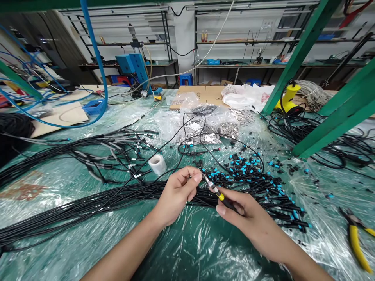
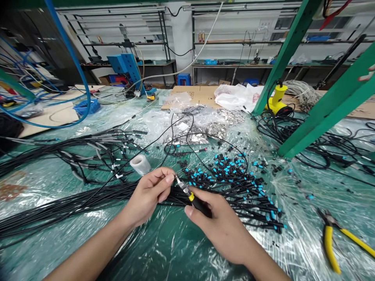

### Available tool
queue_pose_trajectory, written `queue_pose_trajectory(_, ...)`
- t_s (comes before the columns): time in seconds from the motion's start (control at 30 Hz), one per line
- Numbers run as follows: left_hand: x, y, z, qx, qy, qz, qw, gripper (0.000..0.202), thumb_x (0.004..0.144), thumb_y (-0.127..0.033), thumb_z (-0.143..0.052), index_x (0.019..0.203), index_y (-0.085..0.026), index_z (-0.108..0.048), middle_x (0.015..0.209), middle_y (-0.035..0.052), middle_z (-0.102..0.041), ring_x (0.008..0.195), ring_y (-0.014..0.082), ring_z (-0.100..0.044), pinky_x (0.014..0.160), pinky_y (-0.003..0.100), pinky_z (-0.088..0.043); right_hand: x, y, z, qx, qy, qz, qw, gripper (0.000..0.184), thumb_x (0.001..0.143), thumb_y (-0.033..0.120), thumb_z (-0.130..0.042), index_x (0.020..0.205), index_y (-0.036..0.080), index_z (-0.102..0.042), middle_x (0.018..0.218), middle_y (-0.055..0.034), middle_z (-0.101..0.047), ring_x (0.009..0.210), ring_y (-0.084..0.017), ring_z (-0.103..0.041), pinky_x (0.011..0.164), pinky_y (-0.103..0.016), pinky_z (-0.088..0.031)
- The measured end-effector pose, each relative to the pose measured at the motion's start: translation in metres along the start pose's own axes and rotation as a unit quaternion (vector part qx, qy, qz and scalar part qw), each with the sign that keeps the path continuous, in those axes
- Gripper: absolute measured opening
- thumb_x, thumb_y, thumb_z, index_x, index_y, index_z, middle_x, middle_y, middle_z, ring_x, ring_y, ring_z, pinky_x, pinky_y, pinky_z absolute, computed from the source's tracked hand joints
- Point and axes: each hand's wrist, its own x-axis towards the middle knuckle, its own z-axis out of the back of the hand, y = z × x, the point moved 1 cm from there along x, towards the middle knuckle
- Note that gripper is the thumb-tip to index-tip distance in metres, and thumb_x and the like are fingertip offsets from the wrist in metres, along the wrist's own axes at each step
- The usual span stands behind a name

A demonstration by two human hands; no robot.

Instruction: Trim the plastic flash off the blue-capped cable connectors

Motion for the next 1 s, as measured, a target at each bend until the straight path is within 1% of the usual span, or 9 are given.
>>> queue_pose_trajectory(0.1, 0.000, 0.000, 0.001, -0.020, 0.007, 0.010, 1.000, 0.026, 0.086, -0.040, -0.061, 0.087, -0.015, -0.058, 0.052, -0.0089, -0.035, 0.045, 0.0002, -0.027, 0.046, 0.017, -0.017, -0.001, -0.003, 0.004, 0.098, 0.046, -0.048, 0.993, 0.045, 0.090, 0.044, -0.058, 0.131, 0.027, -0.057, 0.075, 0.0024, -0.052, 0.070, -0.009, -0.046, 0.065, -0.022, -0.038)
queue_pose_trajectory(0.23, 0.000, 0.000, 0.001, -0.035, 0.009, 0.016, 0.999, 0.025, 0.086, -0.039, -0.062, 0.086, -0.014, -0.058, 0.052, -0.0090, -0.034, 0.045, 0.0003, -0.026, 0.045, 0.017, -0.016, 0.001, -0.005, 0.006, 0.188, 0.080, -0.073, 0.976, 0.050, 0.090, 0.046, -0.057, 0.134, 0.022, -0.055, 0.075, 0.0012, -0.049, 0.065, -0.009, -0.046, 0.063, -0.024, -0.037)
queue_pose_trajectory(0.3, 0.000, 0.000, 0.001, -0.028, 0.004, 0.010, 1.000, 0.026, 0.085, -0.040, -0.062, 0.085, -0.014, -0.058, 0.052, -0.0089, -0.035, 0.044, 0.0000, -0.026, 0.045, 0.017, -0.016, 0.001, -0.002, 0.005, 0.149, 0.070, -0.062, 0.984, 0.049, 0.090, 0.047, -0.056, 0.134, 0.024, -0.055, 0.077, 0.0007, -0.051, 0.069, -0.010, -0.047, 0.066, -0.025, -0.039)
queue_pose_trajectory(0.37, 0.000, 0.000, 0.000, -0.017, -0.003, 0.003, 1.000, 0.026, 0.085, -0.040, -0.062, 0.084, -0.014, -0.058, 0.053, -0.0085, -0.036, 0.044, -0.0004, -0.027, 0.044, 0.017, -0.015, 0.001, 0.001, 0.003, 0.039, 0.030, -0.029, 0.998, 0.048, 0.090, 0.048, -0.055, 0.134, 0.029, -0.054, 0.084, -0.0003, -0.055, 0.078, -0.012, -0.050, 0.075, -0.027, -0.042)
queue_pose_trajectory(0.43, 0.000, 0.000, 0.000, -0.011, -0.008, 0.000, 1.000, 0.027, 0.085, -0.041, -0.063, 0.083, -0.014, -0.058, 0.054, -0.0082, -0.037, 0.044, -0.0004, -0.028, 0.044, 0.017, -0.016, 0.001, 0.002, 0.001, -0.092, -0.032, 0.005, 0.995, 0.047, 0.091, 0.048, -0.053, 0.136, 0.035, -0.050, 0.095, -0.0013, -0.058, 0.085, -0.015, -0.053, 0.081, -0.031, -0.044)
queue_pose_trajectory(0.53, -0.001, 0.001, 0.000, -0.012, -0.013, 0.004, 1.000, 0.028, 0.084, -0.042, -0.064, 0.083, -0.014, -0.058, 0.054, -0.0082, -0.036, 0.044, -0.0001, -0.026, 0.043, 0.016, -0.017, 0.001, -0.004, -0.001, -0.248, -0.106, 0.036, 0.962, 0.047, 0.092, 0.048, -0.050, 0.139, 0.041, -0.044, 0.105, -0.0016, -0.059, 0.091, -0.017, -0.056, 0.083, -0.036, -0.047)
queue_pose_trajectory(0.63, -0.001, 0.003, 0.000, -0.007, -0.013, 0.007, 1.000, 0.028, 0.084, -0.042, -0.063, 0.083, -0.015, -0.057, 0.054, -0.0084, -0.034, 0.045, -0.0002, -0.024, 0.043, 0.014, -0.020, 0.001, -0.010, 0.001, -0.350, -0.143, 0.069, 0.923, 0.048, 0.093, 0.047, -0.047, 0.140, 0.042, -0.041, 0.113, -0.0026, -0.058, 0.100, -0.020, -0.056, 0.086, -0.040, -0.049)
queue_pose_trajectory(0.9, 0.000, 0.004, -0.002, -0.007, -0.013, 0.021, 1.000, 0.029, 0.084, -0.043, -0.062, 0.081, -0.015, -0.056, 0.055, -0.0086, -0.032, 0.044, -0.0004, -0.023, 0.042, 0.013, -0.020, 0.003, -0.012, 0.009, -0.524, -0.209, 0.152, 0.812, 0.054, 0.093, 0.043, -0.047, 0.145, 0.032, -0.038, 0.116, -0.0065, -0.056, 0.101, -0.024, -0.053, 0.088, -0.044, -0.048)
queue_pose_trajectory(1.0, 0.000, 0.004, -0.002, -0.010, -0.018, 0.025, 0.999, 0.029, 0.084, -0.043, -0.063, 0.081, -0.016, -0.056, 0.054, -0.0088, -0.031, 0.045, -0.0001, -0.023, 0.042, 0.013, -0.020, 0.004, -0.013, 0.009, -0.556, -0.227, 0.168, 0.781, 0.054, 0.093, 0.043, -0.048, 0.144, 0.030, -0.039, 0.117, -0.0076, -0.056, 0.101, -0.024, -0.052, 0.088, -0.044, -0.046)
